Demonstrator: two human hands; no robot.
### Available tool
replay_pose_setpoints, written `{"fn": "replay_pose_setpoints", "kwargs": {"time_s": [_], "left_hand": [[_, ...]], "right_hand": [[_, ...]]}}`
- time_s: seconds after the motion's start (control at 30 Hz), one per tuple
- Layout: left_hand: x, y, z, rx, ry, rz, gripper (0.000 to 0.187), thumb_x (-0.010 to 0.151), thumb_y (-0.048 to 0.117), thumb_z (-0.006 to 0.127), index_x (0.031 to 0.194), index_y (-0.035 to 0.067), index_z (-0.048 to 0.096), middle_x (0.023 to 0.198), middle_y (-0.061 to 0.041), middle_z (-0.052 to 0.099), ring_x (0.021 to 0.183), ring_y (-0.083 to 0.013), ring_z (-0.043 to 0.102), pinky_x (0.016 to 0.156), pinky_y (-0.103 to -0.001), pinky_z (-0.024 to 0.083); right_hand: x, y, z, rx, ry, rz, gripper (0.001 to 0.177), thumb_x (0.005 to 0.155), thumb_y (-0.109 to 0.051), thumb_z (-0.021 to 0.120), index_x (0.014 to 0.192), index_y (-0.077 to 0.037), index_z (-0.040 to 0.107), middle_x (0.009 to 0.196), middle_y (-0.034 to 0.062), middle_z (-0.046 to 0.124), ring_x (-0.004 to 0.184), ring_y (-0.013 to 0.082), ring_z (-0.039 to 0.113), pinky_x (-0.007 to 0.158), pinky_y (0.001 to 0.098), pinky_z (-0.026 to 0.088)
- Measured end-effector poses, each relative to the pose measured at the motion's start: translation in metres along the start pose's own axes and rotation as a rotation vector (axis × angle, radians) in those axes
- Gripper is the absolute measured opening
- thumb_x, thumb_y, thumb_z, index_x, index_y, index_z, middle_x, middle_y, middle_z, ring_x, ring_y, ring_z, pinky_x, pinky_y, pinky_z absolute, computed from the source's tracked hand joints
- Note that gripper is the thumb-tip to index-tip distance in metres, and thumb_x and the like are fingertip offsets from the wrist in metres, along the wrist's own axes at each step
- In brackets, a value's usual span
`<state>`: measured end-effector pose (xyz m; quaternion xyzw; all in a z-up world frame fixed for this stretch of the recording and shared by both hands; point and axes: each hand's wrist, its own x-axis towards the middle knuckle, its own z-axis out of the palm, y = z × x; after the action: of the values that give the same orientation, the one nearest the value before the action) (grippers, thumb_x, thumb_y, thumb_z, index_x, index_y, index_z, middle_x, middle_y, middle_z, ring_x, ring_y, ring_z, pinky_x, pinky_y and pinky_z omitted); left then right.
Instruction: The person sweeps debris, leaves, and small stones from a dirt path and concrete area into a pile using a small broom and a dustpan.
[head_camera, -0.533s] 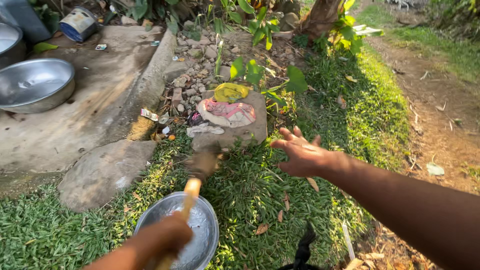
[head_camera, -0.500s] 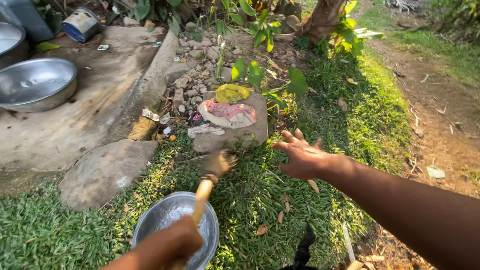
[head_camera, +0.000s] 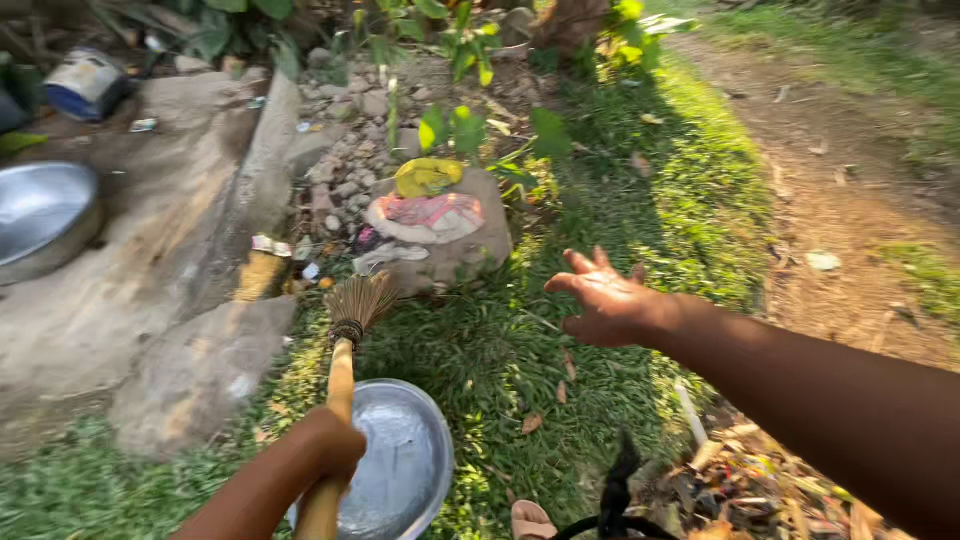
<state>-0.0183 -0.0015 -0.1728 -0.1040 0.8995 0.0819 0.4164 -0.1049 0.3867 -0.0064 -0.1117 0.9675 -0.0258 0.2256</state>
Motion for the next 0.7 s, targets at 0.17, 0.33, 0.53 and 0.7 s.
{"fn": "replay_pose_setpoints", "kwargs": {"time_s": [0.17,0.33,0.53,0.7], "left_hand": [[-0.049,0.097,0.014,-0.375,-0.011,0.036,0.02,0.087,0.009,0.067,0.095,-0.008,0.073,0.084,-0.021,0.078,0.07,-0.0299,0.077,0.062,-0.042,0.061],[-0.114,0.086,0.036,-0.493,-0.086,0.242,0.027,0.085,0.012,0.064,0.096,-0.011,0.072,0.081,-0.022,0.075,0.064,-0.0304,0.072,0.055,-0.043,0.057],[-0.105,0.012,0.033,-0.487,0.076,0.049,0.031,0.084,0.01,0.071,0.109,-0.004,0.061,0.085,-0.019,0.077,0.068,-0.0295,0.075,0.058,-0.044,0.059],[-0.034,0.028,0.029,-0.462,0.126,-0.083,0.027,0.085,0.009,0.072,0.102,-0.012,0.065,0.084,-0.026,0.078,0.068,-0.0347,0.076,0.058,-0.045,0.061]], "right_hand": [[-0.029,-0.007,0.01,-0.033,-0.001,0.012,0.068,0.087,-0.04,0.071,0.149,-0.039,0.043,0.174,0.0057,0.001,0.16,0.0382,-0.009,0.118,0.0803,0.002],[-0.051,-0.01,0.018,0.008,0.03,-0.007,0.069,0.085,-0.041,0.072,0.148,-0.039,0.045,0.173,0.0062,0.003,0.159,0.0386,-0.003,0.117,0.0796,0.007],[-0.078,0.006,0.033,0.023,0.056,0.051,0.064,0.087,-0.044,0.071,0.146,-0.037,0.047,0.174,0.0044,0.003,0.159,0.0383,-0.002,0.118,0.0796,0.006],[-0.119,0.045,0.059,0.016,0.063,0.071,0.062,0.089,-0.045,0.069,0.146,-0.037,0.048,0.174,0.0052,-0.001,0.158,0.0394,-0.004,0.116,0.0815,0.004]]}}
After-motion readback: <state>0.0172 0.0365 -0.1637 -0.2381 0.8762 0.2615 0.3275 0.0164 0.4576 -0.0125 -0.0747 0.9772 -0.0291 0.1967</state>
